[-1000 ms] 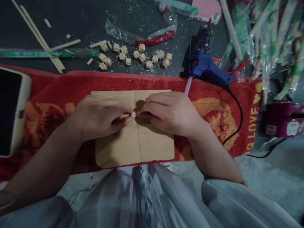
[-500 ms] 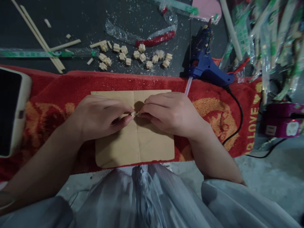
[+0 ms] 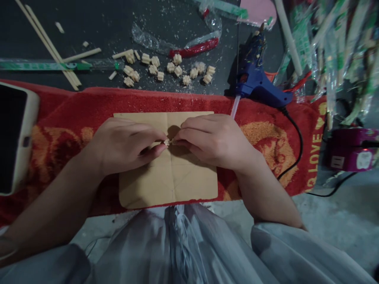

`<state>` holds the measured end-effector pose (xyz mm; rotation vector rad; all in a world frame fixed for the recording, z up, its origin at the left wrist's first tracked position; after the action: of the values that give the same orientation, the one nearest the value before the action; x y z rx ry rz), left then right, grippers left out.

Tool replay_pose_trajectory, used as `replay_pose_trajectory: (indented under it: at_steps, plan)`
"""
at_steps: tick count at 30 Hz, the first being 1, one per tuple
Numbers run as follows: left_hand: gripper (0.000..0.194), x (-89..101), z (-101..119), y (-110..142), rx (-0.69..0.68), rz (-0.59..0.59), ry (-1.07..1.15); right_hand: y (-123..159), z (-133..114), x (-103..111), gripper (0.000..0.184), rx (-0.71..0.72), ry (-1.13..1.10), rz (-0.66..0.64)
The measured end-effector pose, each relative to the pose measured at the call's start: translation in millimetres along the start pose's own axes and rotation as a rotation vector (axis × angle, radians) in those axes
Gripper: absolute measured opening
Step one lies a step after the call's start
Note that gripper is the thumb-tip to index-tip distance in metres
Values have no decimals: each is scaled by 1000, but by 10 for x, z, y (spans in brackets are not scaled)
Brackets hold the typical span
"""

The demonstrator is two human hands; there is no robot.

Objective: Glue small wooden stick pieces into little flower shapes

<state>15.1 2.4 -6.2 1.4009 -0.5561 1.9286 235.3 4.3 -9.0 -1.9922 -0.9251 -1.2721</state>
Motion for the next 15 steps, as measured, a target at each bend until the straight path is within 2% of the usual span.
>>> replay_pose_trajectory:
  at_steps: [15]
  plan:
    - [39,19,12,-12,-7,-6,-7,0,0,-13,35,34,52,46]
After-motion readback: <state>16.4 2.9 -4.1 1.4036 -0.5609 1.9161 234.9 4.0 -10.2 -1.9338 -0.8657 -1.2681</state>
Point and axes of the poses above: each hand's wrist, its own y-axis away from the middle knuckle, its own x-axis out of the back of the hand, z = x × y, the point moved 1 cm from there along -y, towards the middle knuckle, and after that the axes turned 9 degrees about -z, right-handed, at the moved point
